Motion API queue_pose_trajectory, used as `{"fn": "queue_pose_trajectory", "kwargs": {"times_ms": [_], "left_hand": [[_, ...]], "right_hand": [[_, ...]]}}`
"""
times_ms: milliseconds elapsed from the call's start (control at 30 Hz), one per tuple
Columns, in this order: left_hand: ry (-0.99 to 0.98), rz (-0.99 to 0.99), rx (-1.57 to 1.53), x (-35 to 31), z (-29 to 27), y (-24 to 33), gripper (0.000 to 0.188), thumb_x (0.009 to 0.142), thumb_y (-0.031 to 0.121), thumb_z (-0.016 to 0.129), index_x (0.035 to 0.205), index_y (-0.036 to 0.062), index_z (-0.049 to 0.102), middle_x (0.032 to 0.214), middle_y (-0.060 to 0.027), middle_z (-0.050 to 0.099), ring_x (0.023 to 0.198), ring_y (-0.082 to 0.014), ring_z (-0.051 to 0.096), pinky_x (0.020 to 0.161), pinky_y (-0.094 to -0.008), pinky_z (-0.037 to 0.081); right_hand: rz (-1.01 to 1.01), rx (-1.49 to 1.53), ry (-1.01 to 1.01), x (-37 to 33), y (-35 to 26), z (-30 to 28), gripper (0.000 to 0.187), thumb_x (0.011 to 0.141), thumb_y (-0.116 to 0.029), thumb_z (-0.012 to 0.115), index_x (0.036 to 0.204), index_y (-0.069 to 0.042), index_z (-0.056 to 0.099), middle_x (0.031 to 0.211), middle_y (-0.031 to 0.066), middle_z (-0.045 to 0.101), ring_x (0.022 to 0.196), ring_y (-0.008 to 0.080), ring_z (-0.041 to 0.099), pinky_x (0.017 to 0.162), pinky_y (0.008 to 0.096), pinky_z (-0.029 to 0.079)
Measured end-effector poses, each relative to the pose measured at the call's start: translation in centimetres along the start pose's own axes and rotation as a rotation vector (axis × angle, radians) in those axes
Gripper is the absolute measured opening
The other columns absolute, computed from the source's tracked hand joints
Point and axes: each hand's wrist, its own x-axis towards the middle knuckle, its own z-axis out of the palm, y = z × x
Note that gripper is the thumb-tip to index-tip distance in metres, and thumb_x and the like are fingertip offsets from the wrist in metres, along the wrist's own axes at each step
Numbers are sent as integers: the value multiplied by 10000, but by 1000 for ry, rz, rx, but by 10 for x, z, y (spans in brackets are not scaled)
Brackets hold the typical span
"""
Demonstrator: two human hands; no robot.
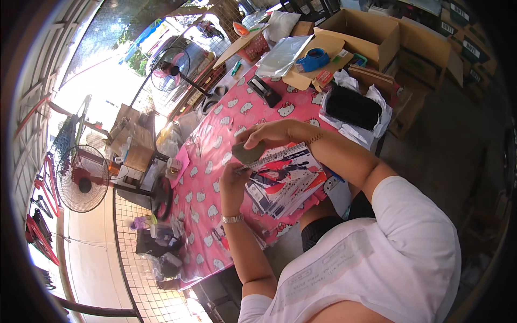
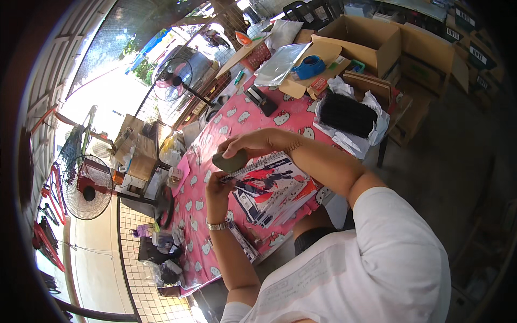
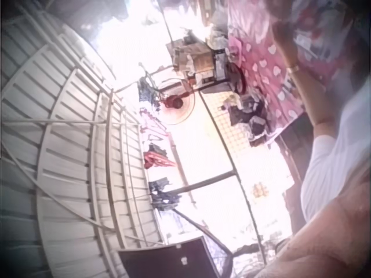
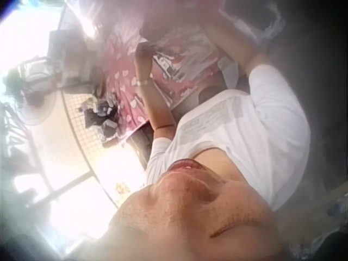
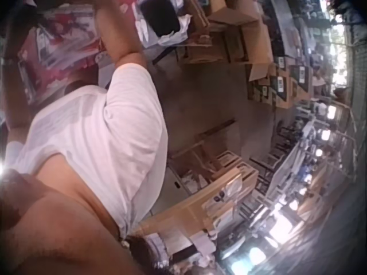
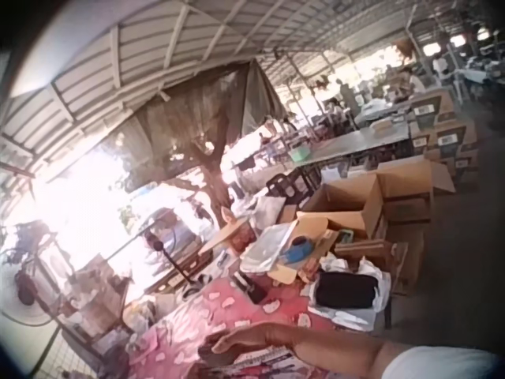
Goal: The person assembles notepads by hand, inserting a spiral binding through pre-punched holes in paper stacks and a cover, then using a pair of scissors to trim the binding.
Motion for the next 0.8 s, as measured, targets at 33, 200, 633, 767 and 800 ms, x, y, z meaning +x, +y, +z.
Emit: {"fn": "queue_pose_trajectory", "kwargs": {"times_ms": [33, 200, 633, 767, 800], "left_hand": [[1, -3, 0, -1, 0, -1, 207, 853, -18, 679, 1035, -9, 581, 830, -26, 637, 701, -81, 583, 647, -229, 484], [84, 64, 52, 0, 10, 9, 164, 843, -9, 683, 986, -10, 603, 789, -43, 665, 646, -108, 624, 602, -242, 481], [372, 21, -65, -19, 31, -9, 139, 947, 86, 608, 1019, -27, 568, 918, -79, 627, 628, -117, 646, 471, -242, 542], [320, 72, -63, -17, 25, -15, 188, 974, 147, 591, 1060, -20, 584, 937, -94, 642, 632, -125, 655, 452, -247, 533], [293, -44, -135, -20, 25, -17, 198, 975, 149, 592, 1084, -16, 587, 928, -93, 644, 638, -127, 657, 456, -246, 533]], "right_hand": [[54, -84, 14, 1, 5, -2, 410, 835, -255, 694, 1180, -48, 617, 1059, 25, 634, 987, 105, 592, 873, 270, 466], [49, -341, 524, -23, 69, -66, 500, 851, -377, 726, 1201, -33, 628, 1032, 84, 666, 968, 157, 628, 816, 314, 497], [325, -1563, 889, -212, 225, 62, 659, 902, -358, 616, 1450, -72, 387, 1398, 206, 456, 1319, 398, 391, 1106, 491, 321], [293, -1342, 943, -220, 213, 53, 616, 905, -270, 614, 1430, -29, 399, 1269, 199, 520, 1177, 375, 473, 1028, 476, 377], [271, -1257, 984, -219, 207, 52, 609, 905, -256, 612, 1426, -21, 402, 1245, 197, 529, 1146, 370, 486, 1010, 473, 388]]}}
